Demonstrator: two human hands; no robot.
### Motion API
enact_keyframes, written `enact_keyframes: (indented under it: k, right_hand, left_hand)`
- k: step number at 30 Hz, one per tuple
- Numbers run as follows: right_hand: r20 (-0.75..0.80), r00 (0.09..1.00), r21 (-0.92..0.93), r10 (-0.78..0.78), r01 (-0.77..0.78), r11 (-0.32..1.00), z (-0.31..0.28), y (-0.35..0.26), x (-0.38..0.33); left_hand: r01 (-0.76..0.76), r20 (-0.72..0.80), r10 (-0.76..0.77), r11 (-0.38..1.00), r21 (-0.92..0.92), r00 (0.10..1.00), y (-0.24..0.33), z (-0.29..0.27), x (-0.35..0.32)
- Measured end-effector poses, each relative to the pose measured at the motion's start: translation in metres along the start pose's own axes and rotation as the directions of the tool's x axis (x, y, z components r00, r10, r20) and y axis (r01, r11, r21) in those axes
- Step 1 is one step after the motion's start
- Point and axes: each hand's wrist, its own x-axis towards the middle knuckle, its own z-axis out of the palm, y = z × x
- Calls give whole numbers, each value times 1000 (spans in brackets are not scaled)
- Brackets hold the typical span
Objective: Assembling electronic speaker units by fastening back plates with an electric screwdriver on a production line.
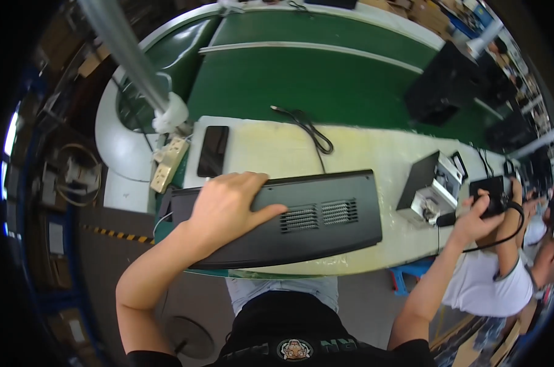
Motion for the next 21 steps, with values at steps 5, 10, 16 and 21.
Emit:
enact_keyframes:
  k: [5, 10, 16, 21]
  right_hand:
    - [246, 969, 354, -22, -68, 933, 2, -106, 17]
    - [240, 957, 720, -164, -62, 691, 87, -230, -40]
    - [369, 890, 734, -268, -102, 671, 156, -271, -83]
    - [461, 800, 702, -384, -64, 709, 179, -278, -100]
  left_hand:
    - [-30, -7, 30, 1000, -7, 1000, -5, -4, -4]
    - [-10, -15, 10, 1000, 0, 1000, -16, -2, -11]
    - [-45, -23, 45, 999, -14, 999, -15, 0, -6]
    - [-52, -41, 52, 999, -11, 998, -16, 2, -10]
